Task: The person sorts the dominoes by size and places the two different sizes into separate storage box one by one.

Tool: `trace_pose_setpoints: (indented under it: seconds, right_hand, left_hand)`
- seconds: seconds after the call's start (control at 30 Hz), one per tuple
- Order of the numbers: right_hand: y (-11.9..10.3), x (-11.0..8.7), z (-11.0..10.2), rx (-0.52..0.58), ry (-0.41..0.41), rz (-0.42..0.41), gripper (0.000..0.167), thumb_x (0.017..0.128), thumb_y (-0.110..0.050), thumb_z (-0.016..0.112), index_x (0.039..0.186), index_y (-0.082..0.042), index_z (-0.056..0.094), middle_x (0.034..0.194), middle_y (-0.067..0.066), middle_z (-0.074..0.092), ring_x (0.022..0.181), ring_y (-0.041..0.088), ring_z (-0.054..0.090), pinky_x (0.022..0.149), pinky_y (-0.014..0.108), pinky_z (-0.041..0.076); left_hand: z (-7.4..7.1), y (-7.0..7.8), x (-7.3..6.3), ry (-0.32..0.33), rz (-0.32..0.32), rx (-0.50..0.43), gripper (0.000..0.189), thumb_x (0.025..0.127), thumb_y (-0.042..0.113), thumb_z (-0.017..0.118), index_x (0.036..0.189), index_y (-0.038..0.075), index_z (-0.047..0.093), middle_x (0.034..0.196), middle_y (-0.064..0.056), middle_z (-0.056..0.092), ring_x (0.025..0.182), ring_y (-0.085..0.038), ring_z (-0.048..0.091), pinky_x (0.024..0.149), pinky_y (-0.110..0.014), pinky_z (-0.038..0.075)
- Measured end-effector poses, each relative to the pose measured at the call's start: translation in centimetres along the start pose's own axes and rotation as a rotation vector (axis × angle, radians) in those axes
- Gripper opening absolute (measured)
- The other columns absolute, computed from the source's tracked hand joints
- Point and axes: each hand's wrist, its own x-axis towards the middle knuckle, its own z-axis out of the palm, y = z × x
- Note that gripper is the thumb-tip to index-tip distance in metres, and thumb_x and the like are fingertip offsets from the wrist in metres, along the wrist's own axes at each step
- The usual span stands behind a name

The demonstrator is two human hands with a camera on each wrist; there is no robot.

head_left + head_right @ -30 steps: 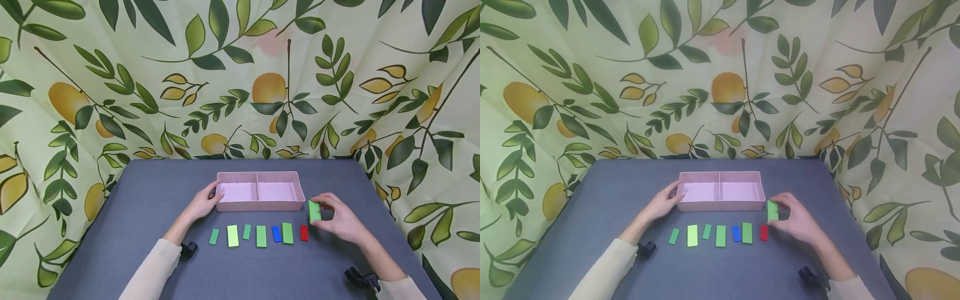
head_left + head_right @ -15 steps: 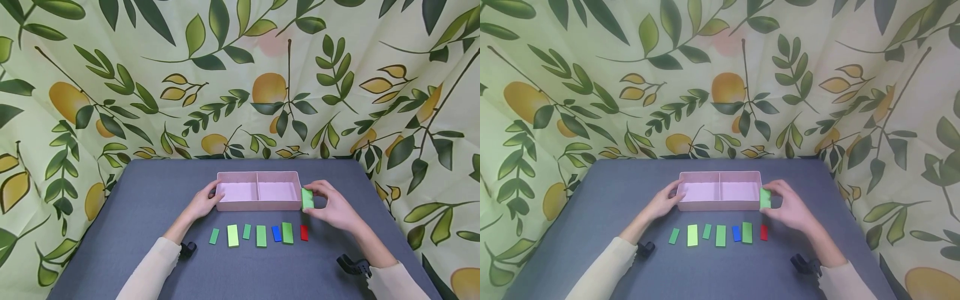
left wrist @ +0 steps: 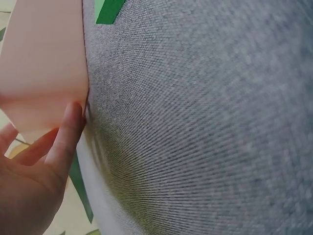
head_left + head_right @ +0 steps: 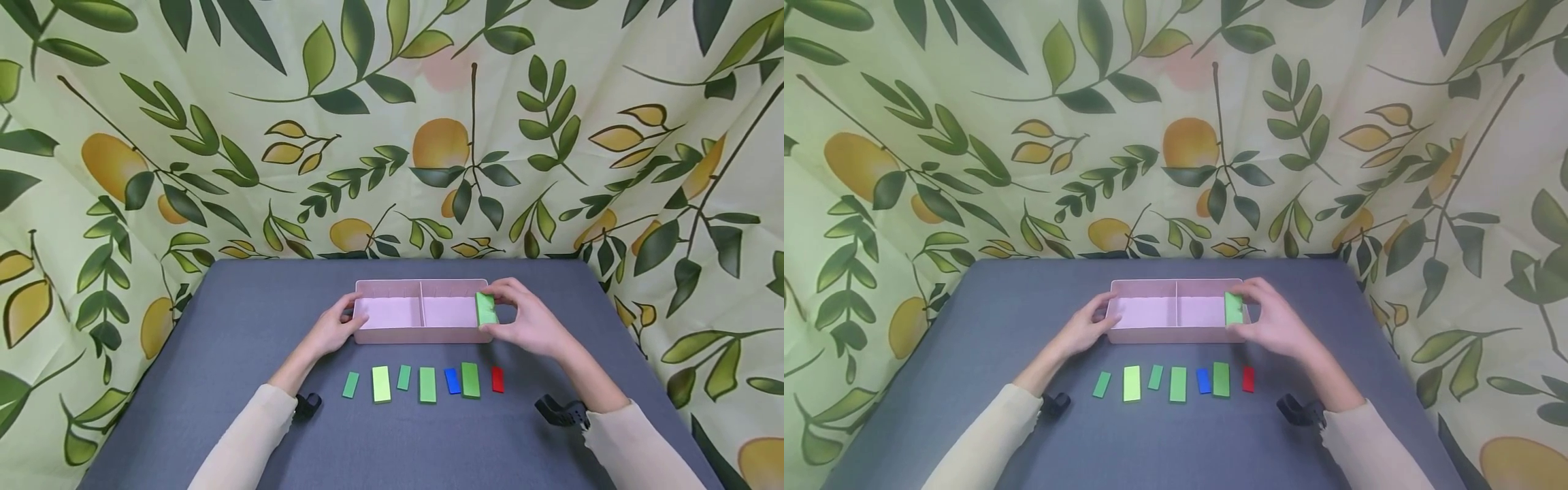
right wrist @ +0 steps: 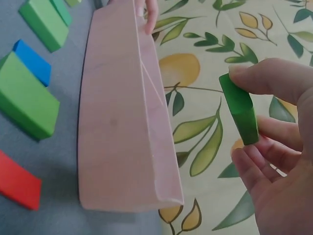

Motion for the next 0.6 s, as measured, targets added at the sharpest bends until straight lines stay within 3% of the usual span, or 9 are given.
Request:
trace_pose_setpoints:
  seconds: [0.6]
  right_hand:
    - [-0.4, 3.8, 3.0, 0.099, -0.011, -0.042, 0.058, 0.076, -0.010, 0.089, 0.129, -0.002, 0.064, 0.126, 0.008, 0.055, 0.112, 0.028, 0.062, 0.099, 0.053, 0.048]
  left_hand:
    - [0.1, -0.1, -0.2, 0.013, 0.016, 0.003, 0.057, 0.100, 0.031, 0.067, 0.151, 0.017, 0.047, 0.145, -0.019, 0.054, 0.111, -0.034, 0.065, 0.093, -0.050, 0.051]
